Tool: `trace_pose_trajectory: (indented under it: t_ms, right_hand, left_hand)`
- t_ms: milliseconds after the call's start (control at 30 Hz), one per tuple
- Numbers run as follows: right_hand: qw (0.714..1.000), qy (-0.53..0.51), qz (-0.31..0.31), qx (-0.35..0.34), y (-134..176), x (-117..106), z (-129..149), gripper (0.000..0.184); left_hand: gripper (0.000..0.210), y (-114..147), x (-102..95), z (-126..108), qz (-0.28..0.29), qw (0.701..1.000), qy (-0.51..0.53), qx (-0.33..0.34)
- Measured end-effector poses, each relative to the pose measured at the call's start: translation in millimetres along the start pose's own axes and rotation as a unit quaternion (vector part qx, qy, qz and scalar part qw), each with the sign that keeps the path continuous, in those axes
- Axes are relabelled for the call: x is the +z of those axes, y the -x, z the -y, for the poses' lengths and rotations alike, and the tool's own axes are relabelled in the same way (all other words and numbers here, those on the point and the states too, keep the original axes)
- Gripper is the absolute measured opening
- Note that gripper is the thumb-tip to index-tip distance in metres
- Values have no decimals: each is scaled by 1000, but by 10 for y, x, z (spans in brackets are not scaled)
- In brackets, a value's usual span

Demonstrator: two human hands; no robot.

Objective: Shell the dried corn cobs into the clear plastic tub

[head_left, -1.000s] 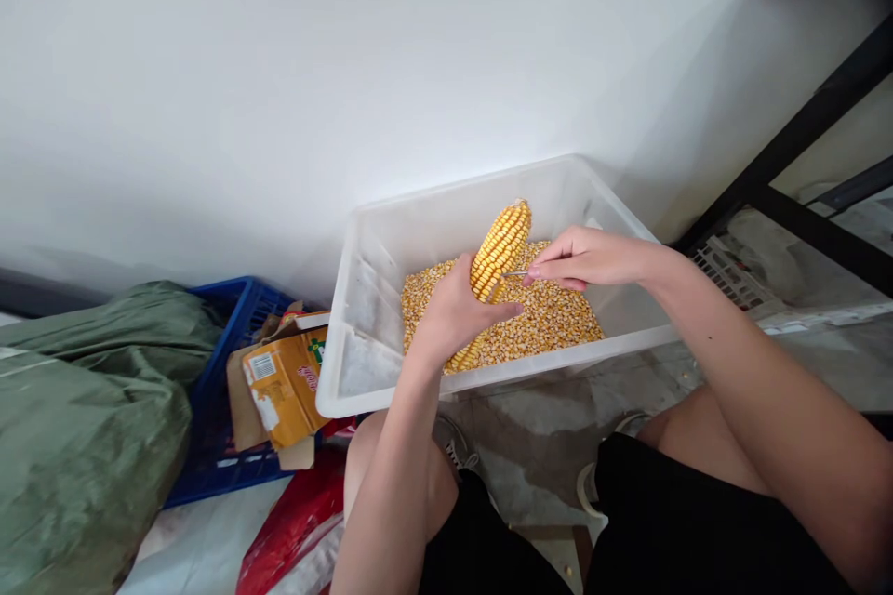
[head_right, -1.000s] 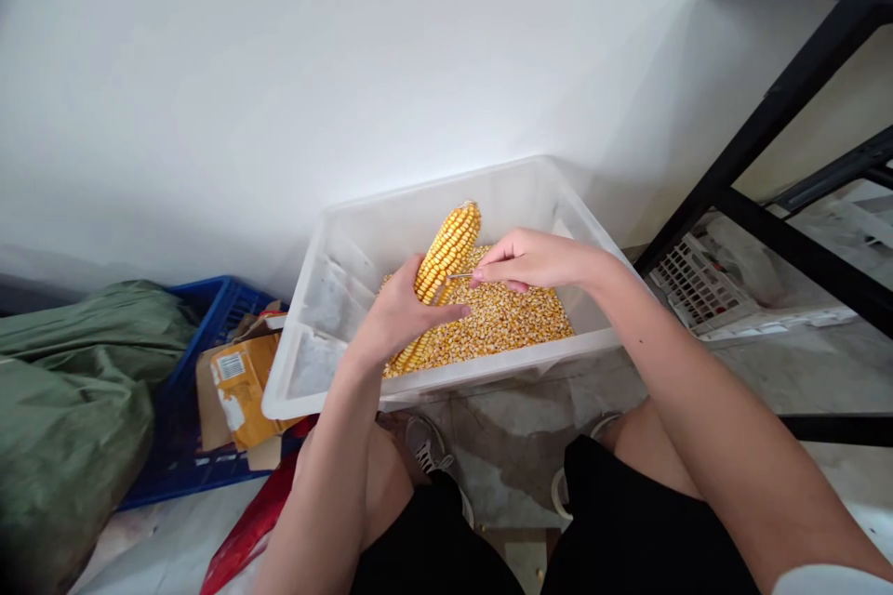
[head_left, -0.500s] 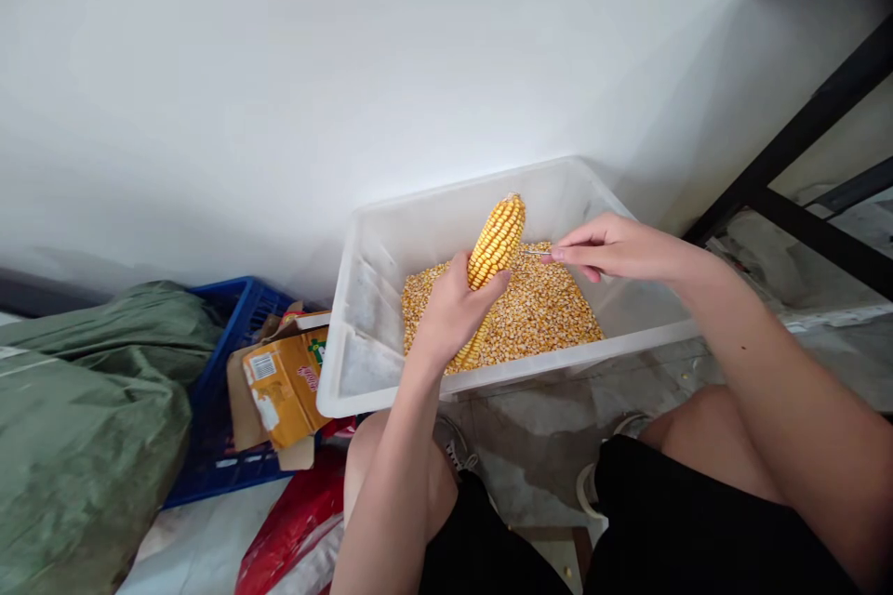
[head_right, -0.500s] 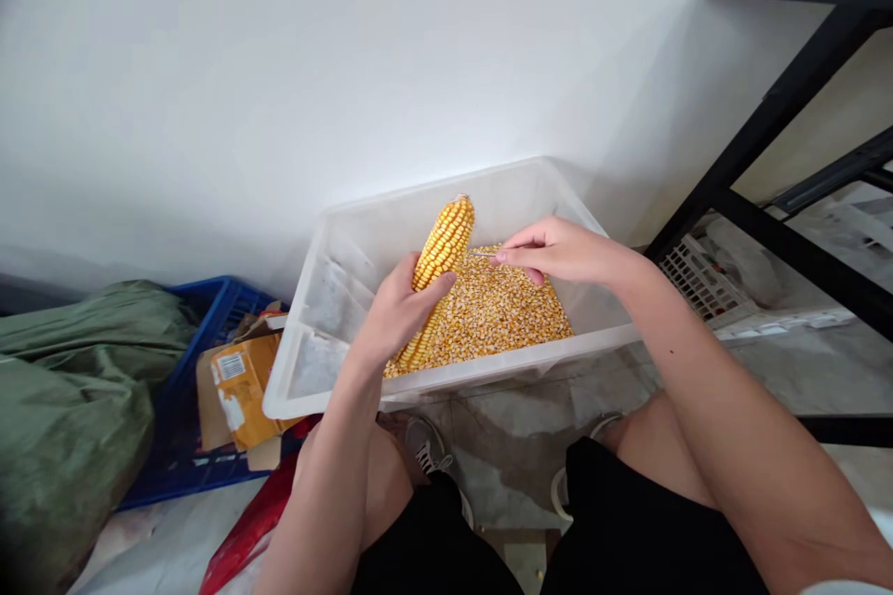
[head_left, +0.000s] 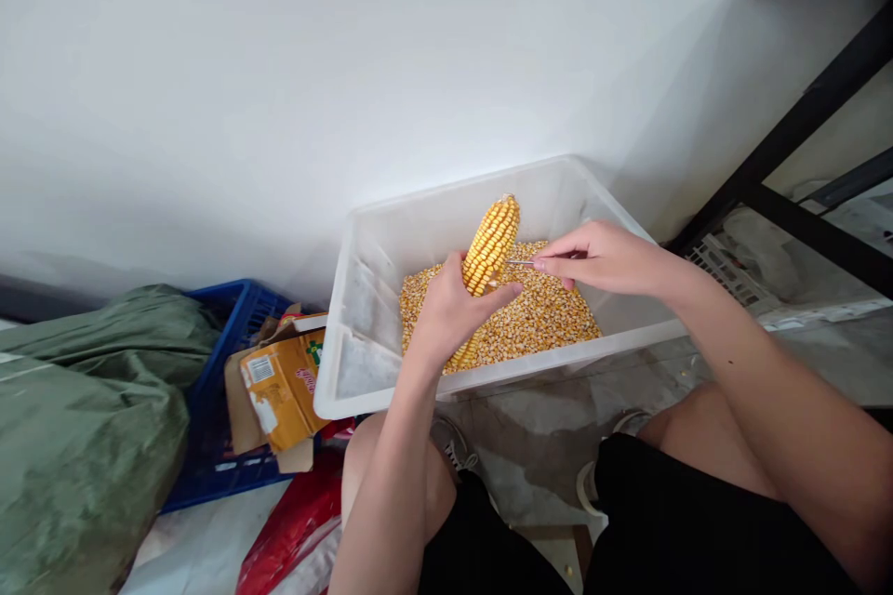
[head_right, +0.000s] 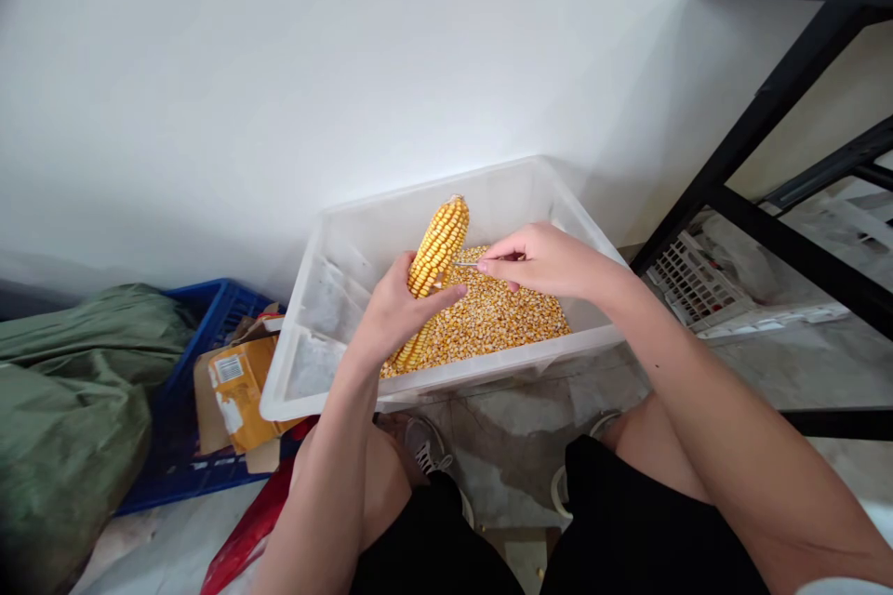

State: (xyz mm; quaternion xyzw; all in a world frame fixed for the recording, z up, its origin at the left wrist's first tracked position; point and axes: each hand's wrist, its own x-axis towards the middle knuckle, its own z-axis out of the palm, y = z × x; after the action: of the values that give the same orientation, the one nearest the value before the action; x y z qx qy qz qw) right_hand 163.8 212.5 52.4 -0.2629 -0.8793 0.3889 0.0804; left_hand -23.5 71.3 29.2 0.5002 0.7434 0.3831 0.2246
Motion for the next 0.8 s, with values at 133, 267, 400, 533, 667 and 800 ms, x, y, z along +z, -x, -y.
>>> trace_pose_trajectory:
  t_ms: [133, 267, 400, 533, 667, 800]
  right_hand:
    - [1000, 20, -9, 5, 5, 15, 14, 41]
    - [999, 31, -15, 4, 56, 11, 81, 41]
    - [999, 35, -16, -1, 94, 10, 142, 39]
    - [998, 58, -25, -13, 75, 39, 122, 35]
    - [992, 120, -36, -25, 68, 114, 137, 35]
    - [977, 194, -77, -34, 116, 196, 259, 40]
  left_hand:
    - [45, 3, -2, 7, 7, 1000, 8, -14]
    - [58, 9, -8, 19, 4, 1000, -14, -9]
    - [73, 3, -11, 26, -2, 1000, -31, -2]
    - [69, -12, -12, 41, -1, 999, -54, 4]
    - [59, -19, -9, 48, 0, 995, -100, 17]
    - [47, -13, 4, 48, -1, 991, -128, 28]
